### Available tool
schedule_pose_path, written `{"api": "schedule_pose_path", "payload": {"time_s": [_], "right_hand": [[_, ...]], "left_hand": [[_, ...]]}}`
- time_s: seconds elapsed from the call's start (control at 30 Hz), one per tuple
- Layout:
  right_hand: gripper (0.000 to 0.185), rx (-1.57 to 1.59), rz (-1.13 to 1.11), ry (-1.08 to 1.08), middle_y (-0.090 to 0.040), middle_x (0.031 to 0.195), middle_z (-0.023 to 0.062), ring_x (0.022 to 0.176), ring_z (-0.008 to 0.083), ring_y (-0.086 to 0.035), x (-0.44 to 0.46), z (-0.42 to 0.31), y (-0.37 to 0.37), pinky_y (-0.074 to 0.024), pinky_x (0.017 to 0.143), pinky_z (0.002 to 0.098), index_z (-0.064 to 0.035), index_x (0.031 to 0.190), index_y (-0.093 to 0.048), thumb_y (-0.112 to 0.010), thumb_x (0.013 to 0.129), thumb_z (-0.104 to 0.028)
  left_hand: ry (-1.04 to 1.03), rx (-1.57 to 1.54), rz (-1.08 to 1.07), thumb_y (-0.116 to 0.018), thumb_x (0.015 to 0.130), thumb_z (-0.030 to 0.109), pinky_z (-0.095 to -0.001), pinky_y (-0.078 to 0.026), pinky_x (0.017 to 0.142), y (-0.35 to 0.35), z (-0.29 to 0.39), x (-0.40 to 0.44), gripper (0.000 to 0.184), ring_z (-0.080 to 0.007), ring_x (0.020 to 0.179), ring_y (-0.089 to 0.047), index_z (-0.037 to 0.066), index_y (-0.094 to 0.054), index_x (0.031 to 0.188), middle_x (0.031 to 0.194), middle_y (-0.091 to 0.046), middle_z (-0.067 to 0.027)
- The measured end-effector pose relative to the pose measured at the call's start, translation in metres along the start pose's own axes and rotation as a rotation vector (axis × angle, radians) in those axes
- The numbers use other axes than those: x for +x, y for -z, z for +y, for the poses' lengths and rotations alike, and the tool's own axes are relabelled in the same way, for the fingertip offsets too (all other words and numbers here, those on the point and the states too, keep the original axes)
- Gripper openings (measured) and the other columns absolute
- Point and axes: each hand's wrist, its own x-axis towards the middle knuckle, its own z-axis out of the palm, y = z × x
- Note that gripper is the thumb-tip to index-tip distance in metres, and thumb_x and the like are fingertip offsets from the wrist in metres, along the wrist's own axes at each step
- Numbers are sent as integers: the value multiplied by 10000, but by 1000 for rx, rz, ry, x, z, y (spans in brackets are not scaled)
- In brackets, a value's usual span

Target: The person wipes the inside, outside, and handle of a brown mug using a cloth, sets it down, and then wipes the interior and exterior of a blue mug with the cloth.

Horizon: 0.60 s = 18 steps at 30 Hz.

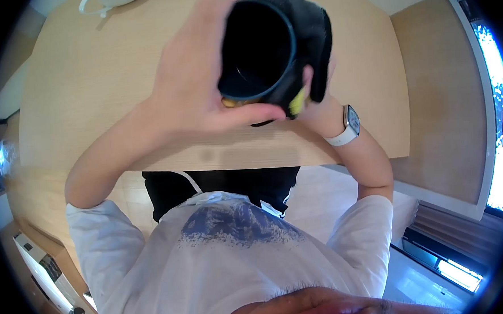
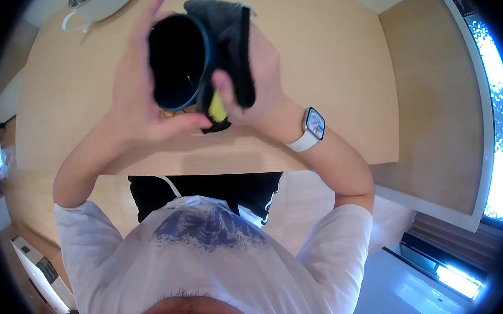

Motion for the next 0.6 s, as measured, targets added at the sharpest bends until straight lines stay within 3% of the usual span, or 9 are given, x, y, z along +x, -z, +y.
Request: {"api": "schedule_pose_path", "payload": {"time_s": [0.07, 0.1, 0.2, 0.27, 0.3, 0.37, 0.5, 0.6], "right_hand": [[676, 136, 6, -110, -641, 1119, 231, 925, 398, -632, -2, 9, -4, -541, 788, 440, 85, 1205, -604, -514, 980, -547], [680, 157, 10, -130, -640, 1127, 228, 937, 393, -630, -3, 10, -4, -540, 797, 438, 80, 1213, -600, -509, 981, -552], [690, 206, 44, -172, -636, 1152, 217, 971, 378, -625, -5, 17, -6, -534, 825, 433, 68, 1237, -588, -491, 985, -567], [696, 236, 58, -192, -633, 1169, 210, 994, 369, -621, -5, 20, -5, -531, 844, 429, 59, 1253, -580, -480, 988, -577], [700, 246, 65, -203, -632, 1178, 206, 1005, 364, -619, -5, 21, -5, -529, 853, 427, 55, 1261, -576, -474, 989, -582], [707, 273, 76, -232, -629, 1194, 199, 1028, 354, -616, -4, 22, -3, -525, 871, 424, 46, 1277, -568, -463, 992, -592], [722, 315, 97, -273, -624, 1228, 185, 1074, 335, -608, -2, 23, 0, -518, 909, 417, 29, 1309, -552, -440, 997, -612], [734, 350, 118, -314, -620, 1253, 174, 1108, 321, -603, -1, 25, 2, -512, 936, 411, 17, 1334, -540, -422, 1001, -627]], "left_hand": [[-67, -134, 40, -947, 681, 445, -452, -464, 1040, -1, 12, 2, 1301, -363, 1208, -591, -35, -150, 1591, 1318, -519, -238], [68, -203, 109, -944, 677, 331, -436, -444, 1074, -7, 24, 4, 1256, -333, 1253, -569, -25, -157, 1589, 1341, -516, -219], [252, -371, 53, -941, 703, 269, -413, -381, 1142, 2, 2, 4, 1217, -306, 1310, -533, 1, -153, 1591, 1368, -515, -196], [-71, -263, 134, -885, 783, 191, -398, -476, 1076, -14, -21, -3, 978, -281, 1239, -584, 24, -314, 1559, 1389, -528, -176], [-69, -263, 134, -885, 783, 191, -398, -476, 1076, -16, -24, -5, 978, -281, 1239, -584, 24, -314, 1559, 1389, -528, -176], [-94, -304, 201, -954, 639, 55, -393, -532, 1065, -18, -26, -7, 1016, -252, 1238, -600, 4, -446, 1517, 1402, -534, -157], [-185, -168, 131, -945, 633, 61, -361, -586, 1007, -7, -27, -6, 887, -264, 1206, -626, -43, -563, 1427, 1336, -552, -148], [-276, -130, 95, -927, 665, 49, -367, -585, 1009, -1, -31, -2, 864, -281, 1158, -653, -57, -547, 1433, 1346, -573, -187]]}}
